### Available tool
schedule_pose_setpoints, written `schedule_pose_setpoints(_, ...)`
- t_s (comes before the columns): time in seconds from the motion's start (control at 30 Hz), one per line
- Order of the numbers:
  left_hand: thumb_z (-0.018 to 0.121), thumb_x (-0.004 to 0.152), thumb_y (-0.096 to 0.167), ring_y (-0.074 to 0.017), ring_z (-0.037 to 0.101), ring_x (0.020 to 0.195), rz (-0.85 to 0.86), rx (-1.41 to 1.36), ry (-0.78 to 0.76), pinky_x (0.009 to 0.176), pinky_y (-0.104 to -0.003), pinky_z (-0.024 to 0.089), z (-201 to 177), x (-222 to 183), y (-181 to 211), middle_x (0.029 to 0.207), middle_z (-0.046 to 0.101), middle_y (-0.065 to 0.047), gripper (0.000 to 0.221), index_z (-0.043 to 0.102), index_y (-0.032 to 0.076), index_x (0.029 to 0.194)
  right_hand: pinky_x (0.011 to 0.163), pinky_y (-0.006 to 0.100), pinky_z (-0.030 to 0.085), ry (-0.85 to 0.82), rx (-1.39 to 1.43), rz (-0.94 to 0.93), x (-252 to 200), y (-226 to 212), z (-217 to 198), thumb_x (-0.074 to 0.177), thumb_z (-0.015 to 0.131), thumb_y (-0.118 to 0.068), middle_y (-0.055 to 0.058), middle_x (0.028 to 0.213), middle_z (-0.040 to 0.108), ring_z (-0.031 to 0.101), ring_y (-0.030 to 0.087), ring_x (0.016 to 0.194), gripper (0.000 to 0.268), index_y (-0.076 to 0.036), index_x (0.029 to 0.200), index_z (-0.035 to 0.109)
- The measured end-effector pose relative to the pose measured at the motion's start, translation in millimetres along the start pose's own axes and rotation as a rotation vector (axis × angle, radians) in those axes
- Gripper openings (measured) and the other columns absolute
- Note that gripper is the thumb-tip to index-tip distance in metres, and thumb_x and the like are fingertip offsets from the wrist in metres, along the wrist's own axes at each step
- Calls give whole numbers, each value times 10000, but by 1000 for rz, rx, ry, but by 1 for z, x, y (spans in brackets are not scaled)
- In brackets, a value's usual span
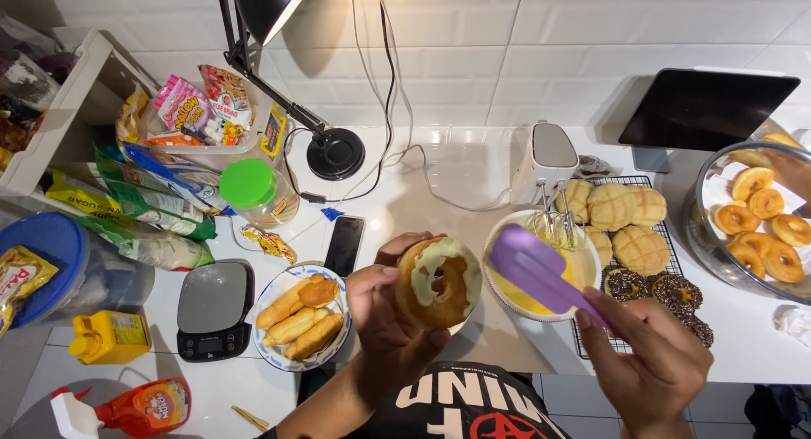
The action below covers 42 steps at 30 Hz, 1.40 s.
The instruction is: Glazing and decorating donuts with icing and chocolate sprinkles at a kitchen workstation.
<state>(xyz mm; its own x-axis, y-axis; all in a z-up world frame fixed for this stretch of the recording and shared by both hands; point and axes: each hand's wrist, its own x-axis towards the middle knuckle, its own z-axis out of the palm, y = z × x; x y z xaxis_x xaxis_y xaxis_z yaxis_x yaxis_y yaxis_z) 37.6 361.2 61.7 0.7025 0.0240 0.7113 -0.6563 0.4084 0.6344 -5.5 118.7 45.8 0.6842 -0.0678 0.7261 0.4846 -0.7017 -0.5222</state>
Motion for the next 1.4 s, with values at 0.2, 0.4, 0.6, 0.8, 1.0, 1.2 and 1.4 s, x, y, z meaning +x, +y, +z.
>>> schedule_pose_setpoints(0.2,717,943,78,-425,488,1366,-10,18,-1,1089,-454,531,-4,-2,-3,1400,386,-292,515,304,147,1244,480,239,307,3,171,229,-13,-13,1,866,723,-39,120,782,666,469,117,523,284,61,1131,702)
schedule_pose_setpoints(0.4,820,857,14,-400,512,1335,129,156,30,1098,-509,554,-6,-6,-13,1365,419,-221,568,376,142,1189,439,220,347,-46,127,139,-14,6,4,857,762,-81,105,755,675,490,101,476,277,8,1116,724)
schedule_pose_setpoints(0.6,911,798,97,-333,536,1285,252,358,40,1136,-487,546,-6,-2,-14,1343,437,-164,702,381,182,1249,414,215,359,-108,226,87,-13,3,1,861,725,-94,58,708,676,521,83,478,263,-25,1115,713)
schedule_pose_setpoints(0.8,914,782,87,-327,548,1262,280,359,42,1085,-444,576,-6,-7,-20,1348,448,-154,750,348,190,1263,498,221,337,-101,266,172,-14,11,-2,820,764,-66,80,753,687,479,95,516,288,-9,1100,729)
schedule_pose_setpoints(1.0,909,748,94,-277,548,1244,191,224,140,1134,-479,542,-2,-12,-28,1288,491,-142,758,418,162,1321,517,237,380,-175,279,115,-16,19,-6,821,785,-84,49,737,614,536,117,568,304,-40,1119,742)
schedule_pose_setpoints(1.2,930,688,99,-364,583,1312,57,391,152,1108,-476,603,-9,-25,-33,1355,533,-225,850,461,-3,1389,484,247,391,-113,383,158,-27,33,-3,856,745,-68,33,760,663,538,107,569,280,-47,1134,726)
schedule_pose_setpoints(1.4,818,787,192,-411,561,1342,-180,210,223,1078,-476,582,4,-36,-47,1435,512,-337,776,448,-60,1421,516,238,416,-157,315,165,-20,31,-13,849,798,-131,37,756,654,584,108,590,278,-91,1122,766)
